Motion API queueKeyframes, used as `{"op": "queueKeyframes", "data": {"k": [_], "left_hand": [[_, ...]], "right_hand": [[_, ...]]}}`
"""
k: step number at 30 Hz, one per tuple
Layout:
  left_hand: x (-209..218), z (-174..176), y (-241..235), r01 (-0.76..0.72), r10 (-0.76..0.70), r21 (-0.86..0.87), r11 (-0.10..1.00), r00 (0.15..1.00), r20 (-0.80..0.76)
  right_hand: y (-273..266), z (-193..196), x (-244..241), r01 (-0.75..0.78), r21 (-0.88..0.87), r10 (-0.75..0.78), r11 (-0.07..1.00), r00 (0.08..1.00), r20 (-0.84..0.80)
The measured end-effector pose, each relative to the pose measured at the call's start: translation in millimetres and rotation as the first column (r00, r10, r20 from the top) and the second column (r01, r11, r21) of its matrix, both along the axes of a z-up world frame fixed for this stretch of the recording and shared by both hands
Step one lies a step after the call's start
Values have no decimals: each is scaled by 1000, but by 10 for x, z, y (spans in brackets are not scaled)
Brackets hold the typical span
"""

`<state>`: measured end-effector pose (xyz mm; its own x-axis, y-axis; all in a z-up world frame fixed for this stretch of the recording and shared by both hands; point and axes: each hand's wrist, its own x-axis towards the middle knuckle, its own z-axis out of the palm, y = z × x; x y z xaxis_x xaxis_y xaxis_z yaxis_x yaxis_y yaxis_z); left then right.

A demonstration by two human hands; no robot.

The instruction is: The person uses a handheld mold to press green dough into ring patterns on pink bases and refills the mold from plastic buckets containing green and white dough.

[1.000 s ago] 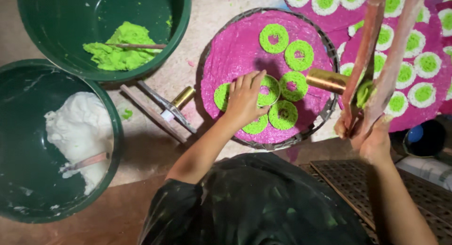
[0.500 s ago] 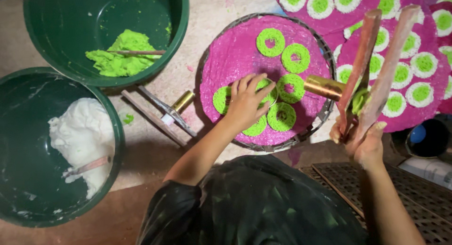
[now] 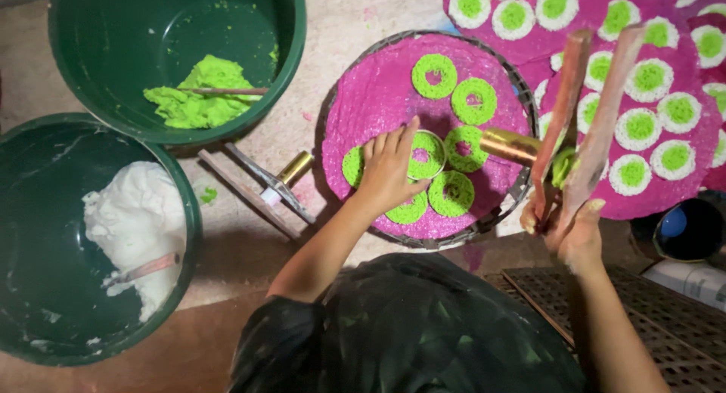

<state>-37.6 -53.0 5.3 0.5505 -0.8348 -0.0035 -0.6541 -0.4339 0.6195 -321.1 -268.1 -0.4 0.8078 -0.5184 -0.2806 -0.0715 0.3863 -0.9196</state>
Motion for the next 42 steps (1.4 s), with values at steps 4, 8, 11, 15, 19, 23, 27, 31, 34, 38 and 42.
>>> {"op": "queueKeyframes", "data": {"k": [4,8,11,15,19,23,27,31,34,38,42], "left_hand": [[163,8,-56,1,19,117,993,986,-165],[506,-33,-102,-129,130,16,991,990,-62],[655,-102,-139,-174,174,20,985,985,-21],[681,-201,-205,-167,165,-33,985,985,-56],[719,-238,-203,-159,156,-127,979,987,-36],[873,-144,-308,-273,-60,-497,824,830,-555],[965,32,-634,-742,-837,-514,430,-113,-536],[1150,121,-762,-903,-848,-362,230,-3,-531],[1318,105,-661,-953,-842,-254,166,-3,-540],[1438,-21,-491,-933,-871,-339,117,68,-487],[1379,-193,-517,-963,-821,-249,100,61,-567]], "right_hand": [[75,111,68,-4,4,4,1000,1000,27],[106,210,149,61,-34,-62,998,998,-23],[98,197,178,-37,-46,36,998,999,-38],[36,63,202,-59,-51,56,997,997,-54],[-27,13,317,-218,-182,198,959,972,-125],[-130,207,814,-404,-175,315,898,867,-385],[-324,643,1563,-699,11,449,715,447,-774],[-434,991,2201,-770,-104,439,630,463,-770],[-353,1053,2486,-843,-300,331,446,467,-820],[-169,962,2587,-820,-472,322,323,564,-760],[-164,967,2608,-869,-377,326,320,474,-818]]}}
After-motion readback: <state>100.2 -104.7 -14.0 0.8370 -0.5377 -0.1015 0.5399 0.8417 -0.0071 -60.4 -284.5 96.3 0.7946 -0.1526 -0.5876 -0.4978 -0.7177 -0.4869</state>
